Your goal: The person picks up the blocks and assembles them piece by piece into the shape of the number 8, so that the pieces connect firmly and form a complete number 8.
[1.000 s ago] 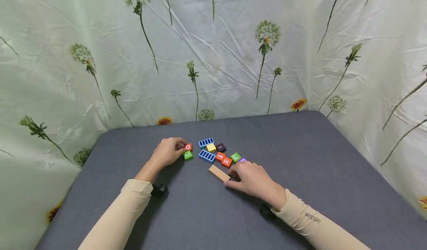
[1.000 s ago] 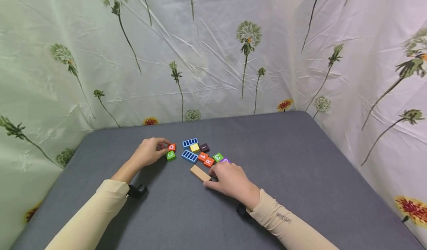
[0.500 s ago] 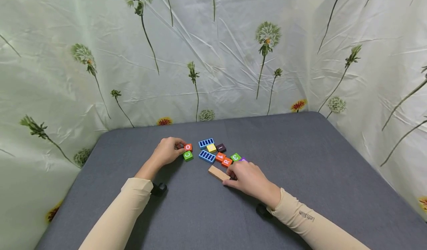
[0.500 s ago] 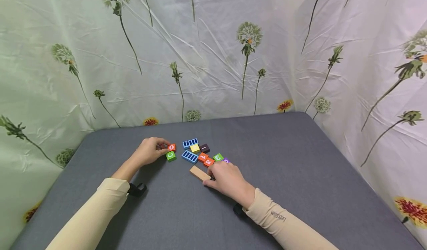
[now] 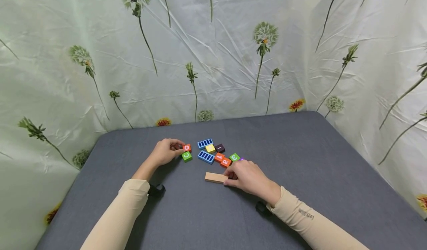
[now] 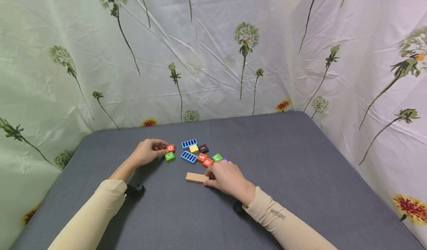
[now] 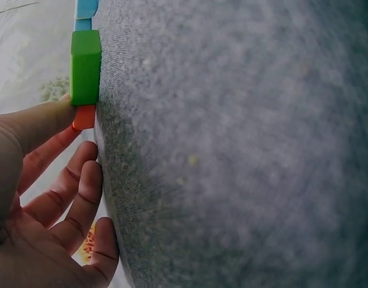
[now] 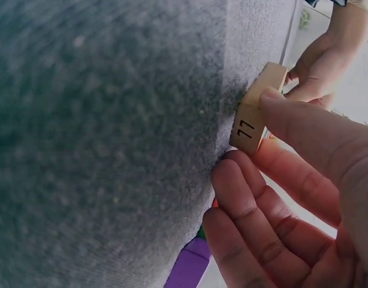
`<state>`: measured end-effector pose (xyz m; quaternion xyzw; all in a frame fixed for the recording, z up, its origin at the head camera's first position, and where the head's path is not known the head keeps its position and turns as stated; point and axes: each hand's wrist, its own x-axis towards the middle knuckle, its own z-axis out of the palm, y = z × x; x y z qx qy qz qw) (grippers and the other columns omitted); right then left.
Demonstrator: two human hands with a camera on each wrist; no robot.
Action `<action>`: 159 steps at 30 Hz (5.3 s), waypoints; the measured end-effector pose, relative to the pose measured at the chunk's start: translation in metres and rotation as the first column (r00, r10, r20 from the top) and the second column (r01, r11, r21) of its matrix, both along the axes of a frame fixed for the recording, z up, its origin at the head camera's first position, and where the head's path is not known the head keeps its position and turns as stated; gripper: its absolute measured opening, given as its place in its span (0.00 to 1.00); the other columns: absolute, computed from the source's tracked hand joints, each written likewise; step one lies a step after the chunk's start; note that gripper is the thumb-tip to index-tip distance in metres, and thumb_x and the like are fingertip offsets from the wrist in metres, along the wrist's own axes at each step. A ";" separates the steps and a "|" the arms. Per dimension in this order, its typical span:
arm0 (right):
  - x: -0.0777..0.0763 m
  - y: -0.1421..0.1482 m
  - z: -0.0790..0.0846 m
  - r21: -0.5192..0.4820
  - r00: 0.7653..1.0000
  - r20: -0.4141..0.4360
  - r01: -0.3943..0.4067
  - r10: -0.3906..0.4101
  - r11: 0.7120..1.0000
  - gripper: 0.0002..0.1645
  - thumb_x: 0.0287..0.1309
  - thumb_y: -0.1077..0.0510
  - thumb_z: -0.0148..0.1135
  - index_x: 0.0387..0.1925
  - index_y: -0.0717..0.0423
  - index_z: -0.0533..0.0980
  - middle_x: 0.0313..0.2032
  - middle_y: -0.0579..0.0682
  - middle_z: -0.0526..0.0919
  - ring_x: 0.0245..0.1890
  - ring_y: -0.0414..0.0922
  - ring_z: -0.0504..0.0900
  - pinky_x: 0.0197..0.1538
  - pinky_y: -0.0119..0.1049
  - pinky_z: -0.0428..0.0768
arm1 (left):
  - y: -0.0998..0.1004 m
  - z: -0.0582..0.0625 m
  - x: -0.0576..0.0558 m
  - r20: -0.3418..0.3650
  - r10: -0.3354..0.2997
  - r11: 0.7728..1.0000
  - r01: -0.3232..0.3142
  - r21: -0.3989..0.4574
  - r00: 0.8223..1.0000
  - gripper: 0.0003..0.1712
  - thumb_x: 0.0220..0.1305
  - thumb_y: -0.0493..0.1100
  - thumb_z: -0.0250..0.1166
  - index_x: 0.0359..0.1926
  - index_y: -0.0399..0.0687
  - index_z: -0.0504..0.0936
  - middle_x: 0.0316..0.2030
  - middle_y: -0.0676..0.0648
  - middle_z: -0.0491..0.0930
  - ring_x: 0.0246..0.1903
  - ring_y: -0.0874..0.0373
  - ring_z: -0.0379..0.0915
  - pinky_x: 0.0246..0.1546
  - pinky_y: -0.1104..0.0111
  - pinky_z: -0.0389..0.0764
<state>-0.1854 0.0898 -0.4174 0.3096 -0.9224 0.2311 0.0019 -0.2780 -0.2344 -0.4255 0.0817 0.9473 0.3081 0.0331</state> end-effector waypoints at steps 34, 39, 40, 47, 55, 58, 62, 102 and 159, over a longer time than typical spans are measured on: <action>0.001 0.003 0.000 0.050 0.998 -0.047 -0.029 0.031 0.998 0.09 0.58 0.52 0.81 0.40 0.46 0.91 0.36 0.38 0.91 0.28 0.32 0.75 0.31 0.30 0.73 | -0.004 -0.002 0.000 -0.012 -0.032 0.999 0.033 0.015 0.999 0.15 0.70 0.45 0.74 0.51 0.41 0.87 0.37 0.45 0.83 0.33 0.57 0.75 0.34 0.66 0.74; 0.001 0.004 -0.001 0.043 0.998 -0.040 -0.039 0.041 0.998 0.09 0.58 0.51 0.80 0.41 0.46 0.91 0.37 0.38 0.92 0.31 0.32 0.78 0.33 0.32 0.75 | -0.004 -0.003 -0.001 -0.025 -0.034 0.999 0.034 0.002 0.999 0.15 0.68 0.45 0.75 0.49 0.41 0.87 0.35 0.46 0.83 0.32 0.57 0.75 0.34 0.66 0.73; 0.001 0.004 -0.001 0.043 0.998 -0.040 -0.041 0.043 0.998 0.09 0.59 0.51 0.80 0.41 0.46 0.91 0.38 0.39 0.91 0.32 0.33 0.79 0.34 0.32 0.76 | -0.004 -0.003 -0.001 -0.029 -0.034 0.999 0.034 0.000 0.999 0.15 0.68 0.45 0.75 0.48 0.41 0.87 0.35 0.46 0.83 0.32 0.57 0.75 0.34 0.66 0.74; 0.001 0.006 -0.002 0.052 0.999 -0.040 -0.033 0.035 0.998 0.09 0.60 0.50 0.80 0.42 0.45 0.91 0.40 0.40 0.92 0.38 0.35 0.85 0.37 0.35 0.79 | -0.002 -0.001 0.000 -0.061 -0.009 1.000 0.008 -0.017 0.998 0.15 0.67 0.47 0.76 0.46 0.41 0.87 0.34 0.46 0.85 0.33 0.56 0.77 0.35 0.66 0.74; 0.002 0.006 -0.001 0.064 0.999 -0.039 -0.026 0.029 0.998 0.09 0.60 0.51 0.80 0.42 0.46 0.91 0.40 0.41 0.92 0.39 0.36 0.85 0.38 0.35 0.80 | -0.006 0.005 0.008 -0.090 0.076 0.997 -0.077 -0.001 0.993 0.13 0.67 0.48 0.75 0.45 0.45 0.87 0.36 0.47 0.88 0.35 0.55 0.83 0.36 0.65 0.76; 0.002 0.005 0.000 0.069 0.999 -0.035 -0.022 0.024 0.997 0.10 0.60 0.51 0.80 0.42 0.46 0.91 0.40 0.41 0.92 0.39 0.37 0.85 0.39 0.35 0.80 | -0.007 0.009 0.012 -0.118 0.072 0.997 -0.071 0.006 0.990 0.12 0.66 0.48 0.75 0.44 0.45 0.88 0.36 0.47 0.88 0.37 0.54 0.85 0.37 0.64 0.77; 0.002 0.004 0.001 0.071 0.999 -0.028 -0.024 0.026 0.997 0.10 0.60 0.51 0.80 0.43 0.47 0.91 0.40 0.42 0.92 0.39 0.37 0.85 0.39 0.36 0.80 | -0.007 0.014 0.019 -0.127 0.054 0.998 -0.052 0.025 0.990 0.12 0.67 0.47 0.75 0.45 0.46 0.87 0.37 0.47 0.88 0.39 0.53 0.86 0.37 0.64 0.78; 0.001 0.005 -0.001 0.089 1.000 -0.010 -0.026 0.027 0.996 0.10 0.62 0.50 0.79 0.43 0.45 0.91 0.39 0.41 0.91 0.37 0.35 0.84 0.36 0.32 0.77 | 0.030 0.007 0.088 -0.078 -0.170 0.983 0.164 -0.085 0.982 0.08 0.62 0.45 0.78 0.40 0.51 0.89 0.30 0.56 0.84 0.32 0.65 0.77 0.37 0.66 0.77; 0.004 0.006 0.001 0.080 0.997 0.004 -0.083 0.083 0.993 0.11 0.61 0.48 0.79 0.44 0.43 0.91 0.39 0.41 0.90 0.37 0.35 0.85 0.37 0.32 0.78 | 0.038 0.003 0.099 -0.155 -0.248 0.961 0.222 -0.162 0.956 0.12 0.57 0.47 0.83 0.41 0.54 0.91 0.33 0.55 0.82 0.34 0.64 0.75 0.37 0.67 0.75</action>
